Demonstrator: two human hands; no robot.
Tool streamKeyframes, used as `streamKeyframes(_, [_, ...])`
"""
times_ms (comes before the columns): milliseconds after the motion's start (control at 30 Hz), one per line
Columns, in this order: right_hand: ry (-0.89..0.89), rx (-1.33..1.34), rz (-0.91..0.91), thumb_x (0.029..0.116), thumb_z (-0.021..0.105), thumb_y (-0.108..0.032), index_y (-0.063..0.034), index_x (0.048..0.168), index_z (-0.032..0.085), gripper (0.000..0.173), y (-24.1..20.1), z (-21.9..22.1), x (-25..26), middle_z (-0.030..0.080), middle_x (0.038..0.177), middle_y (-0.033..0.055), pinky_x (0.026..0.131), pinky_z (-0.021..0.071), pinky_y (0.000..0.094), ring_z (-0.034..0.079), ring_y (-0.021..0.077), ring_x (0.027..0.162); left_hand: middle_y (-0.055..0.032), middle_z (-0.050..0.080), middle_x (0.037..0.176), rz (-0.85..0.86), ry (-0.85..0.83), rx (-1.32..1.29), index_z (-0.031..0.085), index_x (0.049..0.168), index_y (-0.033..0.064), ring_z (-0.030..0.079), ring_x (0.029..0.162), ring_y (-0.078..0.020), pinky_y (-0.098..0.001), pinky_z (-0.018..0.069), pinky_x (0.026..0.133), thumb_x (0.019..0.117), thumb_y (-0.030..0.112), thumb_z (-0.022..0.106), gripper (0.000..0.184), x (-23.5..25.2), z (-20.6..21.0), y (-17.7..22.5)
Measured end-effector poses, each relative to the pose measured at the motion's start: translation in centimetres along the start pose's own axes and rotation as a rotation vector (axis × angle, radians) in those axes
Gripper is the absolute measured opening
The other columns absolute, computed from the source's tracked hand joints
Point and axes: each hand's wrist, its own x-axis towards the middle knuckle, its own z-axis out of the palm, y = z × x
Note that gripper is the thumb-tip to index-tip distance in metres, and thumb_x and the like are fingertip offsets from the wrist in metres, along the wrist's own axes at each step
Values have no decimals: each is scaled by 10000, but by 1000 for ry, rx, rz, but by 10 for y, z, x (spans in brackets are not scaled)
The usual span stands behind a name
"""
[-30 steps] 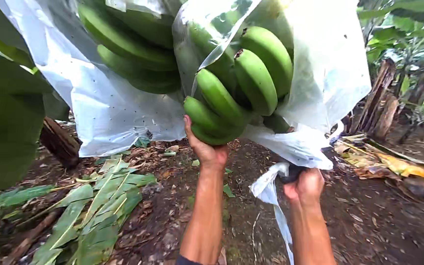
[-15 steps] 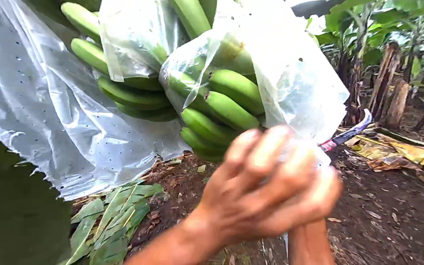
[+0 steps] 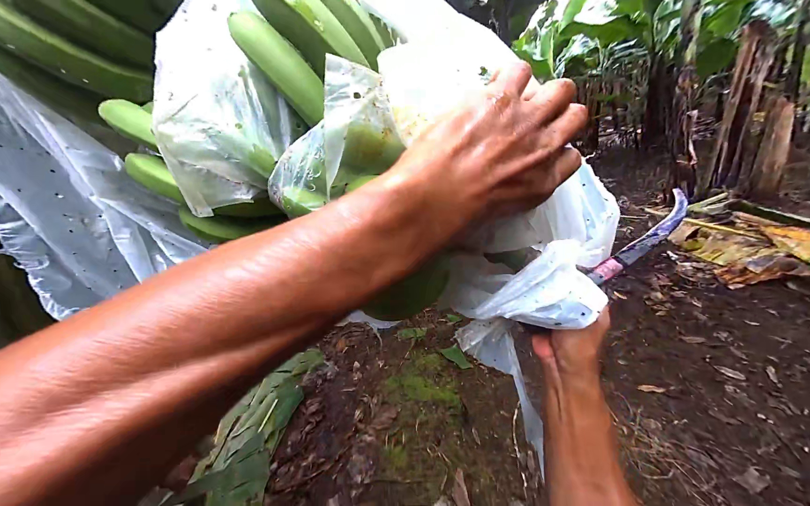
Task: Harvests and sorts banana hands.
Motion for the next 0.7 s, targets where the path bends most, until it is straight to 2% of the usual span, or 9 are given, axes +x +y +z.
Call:
streamKeyframes(133, [-227, -356, -123, 980, 504, -30, 19, 1296, 492, 320, -13, -41, 17, 687, 1074, 77, 883, 615, 372, 700, 146, 979, -175, 583, 1159, 48, -26, -73, 592, 1127, 69, 588, 1045, -397, -504, 434, 697, 667, 576, 794, 713, 4, 13, -6])
streamKeyframes(233, [-213, -1003, -390, 829, 672, -12, 128, 1273, 522, 489, -37, -106, 33, 678, 1066, 130, 875, 571, 276, 670, 85, 963, -191, 566, 1161, 71, -33, -126, 587, 1120, 56, 580, 1009, -416, -489, 418, 641, 653, 656, 774, 783, 4, 25, 1])
streamKeyframes(300, [-166, -1318, -441, 859, 725, -123, 178, 1326, 489, 604, -52, -136, 47, 684, 1125, 257, 946, 565, 383, 702, 227, 1032, -194, 559, 1165, 75, -48, -138, 580, 1128, 46, 577, 996, -418, -486, 410, 638, 657, 663, 775, 800, 7, 31, 7])
streamKeyframes(333, [-139, -1419, -470, 869, 726, -178, 184, 1296, 515, 599, -55, -141, 55, 688, 1099, 319, 931, 555, 505, 714, 354, 1027, -192, 560, 1153, 72, -51, -150, 580, 1121, 43, 577, 983, -416, -493, 409, 641, 655, 670, 772, 804, 8, 34, 12])
streamKeyframes(400, [-33, -1413, -453, 952, 635, -211, 141, 1297, 537, 502, -49, -143, 89, 666, 1111, 335, 947, 517, 563, 681, 413, 1061, -193, 572, 1107, 76, -59, -166, 580, 1111, 39, 585, 962, -428, -515, 425, 649, 663, 689, 755, 808, 12, 38, 23])
streamKeyframes(467, [39, -1199, -427, 1052, 538, -245, 54, 1356, 566, 427, -27, -141, 138, 670, 1222, 212, 1030, 511, 372, 655, 206, 1140, -191, 585, 1073, 67, -54, -182, 585, 1128, 42, 588, 958, -437, -527, 432, 662, 677, 689, 742, 804, 18, 40, 29])
streamKeyframes(533, [11, -1049, -335, 1081, 482, -232, 27, 1314, 605, 369, 7, -141, 163, 678, 1204, 132, 1012, 507, 287, 634, 101, 1118, -178, 586, 1050, 57, -76, -203, 577, 1137, 54, 591, 952, -425, -521, 430, 667, 685, 677, 743, 787, 24, 44, 36])
streamKeyframes(600, [-23, -1049, -215, 1118, 393, -258, 12, 1342, 585, 400, 26, -145, 172, 662, 1241, 137, 1041, 481, 303, 614, 109, 1148, -179, 589, 1049, 41, -92, -218, 579, 1145, 52, 595, 951, -421, -517, 432, 665, 674, 672, 750, 798, 35, 48, 43])
streamKeyframes(700, [2, -1068, -150, 1098, 409, -213, 56, 1301, 596, 385, 29, -165, 158, 664, 1198, 167, 993, 492, 298, 618, 126, 1101, -182, 593, 1045, 45, -96, -246, 588, 1117, 52, 602, 938, -423, -519, 440, 654, 661, 678, 750, 792, 44, 57, 55])
